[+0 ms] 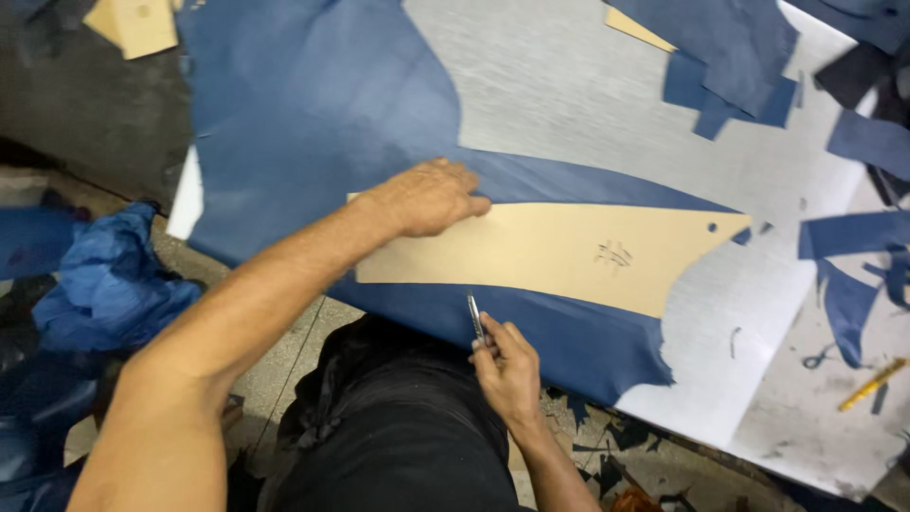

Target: The person places cardboard templates on a large piece of blue fabric and cuts around them with a rotary cutter. They repeatedly reposition templates and cut multiple fabric pieces, then set the cut pieces aside.

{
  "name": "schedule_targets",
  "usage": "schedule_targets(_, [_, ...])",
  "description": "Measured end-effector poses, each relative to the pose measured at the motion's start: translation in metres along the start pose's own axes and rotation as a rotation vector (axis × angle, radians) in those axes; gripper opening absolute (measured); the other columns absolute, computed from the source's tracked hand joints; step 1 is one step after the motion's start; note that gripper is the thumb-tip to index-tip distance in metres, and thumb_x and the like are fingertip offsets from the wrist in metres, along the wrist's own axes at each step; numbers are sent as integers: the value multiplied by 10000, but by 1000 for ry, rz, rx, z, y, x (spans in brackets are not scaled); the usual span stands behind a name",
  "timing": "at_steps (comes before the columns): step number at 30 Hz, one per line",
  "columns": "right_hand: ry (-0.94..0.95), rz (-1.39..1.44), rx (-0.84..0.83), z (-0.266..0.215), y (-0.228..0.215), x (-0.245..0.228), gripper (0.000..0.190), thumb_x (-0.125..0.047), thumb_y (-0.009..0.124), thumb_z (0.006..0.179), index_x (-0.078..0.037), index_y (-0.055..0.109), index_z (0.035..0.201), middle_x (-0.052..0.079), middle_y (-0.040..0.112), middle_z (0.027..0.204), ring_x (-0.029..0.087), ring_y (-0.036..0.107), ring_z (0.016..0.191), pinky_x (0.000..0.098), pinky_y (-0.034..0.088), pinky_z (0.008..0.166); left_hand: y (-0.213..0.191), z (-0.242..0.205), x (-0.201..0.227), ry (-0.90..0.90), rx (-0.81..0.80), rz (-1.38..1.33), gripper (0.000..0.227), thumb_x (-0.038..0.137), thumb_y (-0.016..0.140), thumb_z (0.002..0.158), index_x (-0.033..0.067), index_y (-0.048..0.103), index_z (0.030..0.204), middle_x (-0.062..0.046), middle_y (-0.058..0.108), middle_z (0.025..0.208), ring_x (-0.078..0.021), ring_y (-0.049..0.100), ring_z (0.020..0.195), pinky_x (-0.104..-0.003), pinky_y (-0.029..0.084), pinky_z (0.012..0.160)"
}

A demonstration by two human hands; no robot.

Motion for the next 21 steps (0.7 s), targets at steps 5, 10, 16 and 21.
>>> schedule_targets(5, [-126, -42, 65, 48, 118, -48, 360, 10, 658, 903, 48, 677, 1261, 81, 589, 808, 137, 622, 602, 273, 511, 538, -8, -72, -78, -67, -268, 18, 281, 210, 608, 905, 296, 719, 1149, -137, 676, 1147, -351, 619, 1166, -522, 512, 925])
schedule_targets(10, [-120, -126, 196, 82, 178, -72, 407, 0, 654, 882, 33, 678, 1287, 118, 586, 828, 217, 610, 640, 339, 509, 582, 7, -53, -85, 66, -232, 80, 174, 277, 596, 932, 286, 702, 1069, -137, 703, 1084, -375, 670, 1070, -507, 542, 841])
schedule_targets(16, [-149, -338, 187, 105, 186, -89, 415, -39, 649, 828, 27, 694, 1236, 192, 646, 930, 358, 662, 819, 448, 538, 758, 16, -37, -86, 50, -349, 126, 423, 255, 545, 968, 466, 597, 1330, -82, 722, 1095, -326, 699, 1057, -466, 568, 822])
schedule_targets(21, [-205, -391, 215, 97, 193, -93, 369, -23, 633, 858, 29, 665, 1221, 230, 652, 1027, 415, 662, 929, 485, 539, 830, 29, -34, -82, 97, -414, 162, 471, 270, 567, 958, 516, 572, 1360, -29, 724, 1117, -280, 696, 1073, -429, 575, 834])
Point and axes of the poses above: each hand's wrist, its own z-axis towards the middle knuckle, its own y-axis out of the palm, x = y × z, the point moved 4 cm from there along z, towards the middle knuckle
